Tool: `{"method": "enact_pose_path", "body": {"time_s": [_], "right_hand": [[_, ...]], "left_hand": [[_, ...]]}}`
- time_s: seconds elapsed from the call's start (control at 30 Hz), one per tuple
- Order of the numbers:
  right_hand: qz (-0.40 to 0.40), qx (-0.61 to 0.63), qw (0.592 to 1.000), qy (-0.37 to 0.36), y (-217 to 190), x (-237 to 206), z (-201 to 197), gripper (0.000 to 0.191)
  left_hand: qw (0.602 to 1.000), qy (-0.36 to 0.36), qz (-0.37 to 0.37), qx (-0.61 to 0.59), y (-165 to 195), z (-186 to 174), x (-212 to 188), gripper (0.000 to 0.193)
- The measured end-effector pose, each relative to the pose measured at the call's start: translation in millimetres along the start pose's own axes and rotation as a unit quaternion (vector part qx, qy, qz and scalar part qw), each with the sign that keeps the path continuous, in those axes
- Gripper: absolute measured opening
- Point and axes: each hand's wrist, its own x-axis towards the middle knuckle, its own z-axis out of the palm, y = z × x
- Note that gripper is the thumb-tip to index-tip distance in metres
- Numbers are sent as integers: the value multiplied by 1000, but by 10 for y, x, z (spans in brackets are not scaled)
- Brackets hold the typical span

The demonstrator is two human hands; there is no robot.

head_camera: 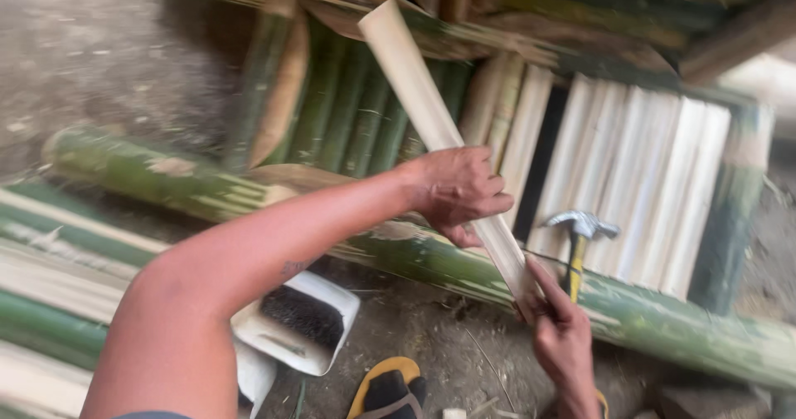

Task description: The person assembles a bamboo structure by splitting bamboo strips with a knife, placing them into a frame, and securing them with nails using a hammer. The person repeatedly retrieves nails and hammers them into the bamboo slats.

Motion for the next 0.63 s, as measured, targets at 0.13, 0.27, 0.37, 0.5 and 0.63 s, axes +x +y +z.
{"method": "enact_pose_path", "body": {"time_s": [0.13,0.27,0.37,0.5,0.63], "right_hand": [[-35,-116,983,-136,-604,171,202,55],[-288,-285,906,-122,-1250,-117,773,37],[-486,-390,779,-69,-1550,-524,1345,48],[-510,-387,739,-210,-1721,-1355,2030,39],[-543,-395,677,-301,-1867,-2009,2537,34]], "left_hand": [[979,-70,-188,-22,481,-283,-957,73],[884,-90,-440,-130,1418,-455,-1861,72],[756,-59,-610,-230,2276,-531,-2306,62],[635,64,-723,-265,3214,-601,-2621,63],[518,135,-778,-327,3688,-652,-2906,63]]}}
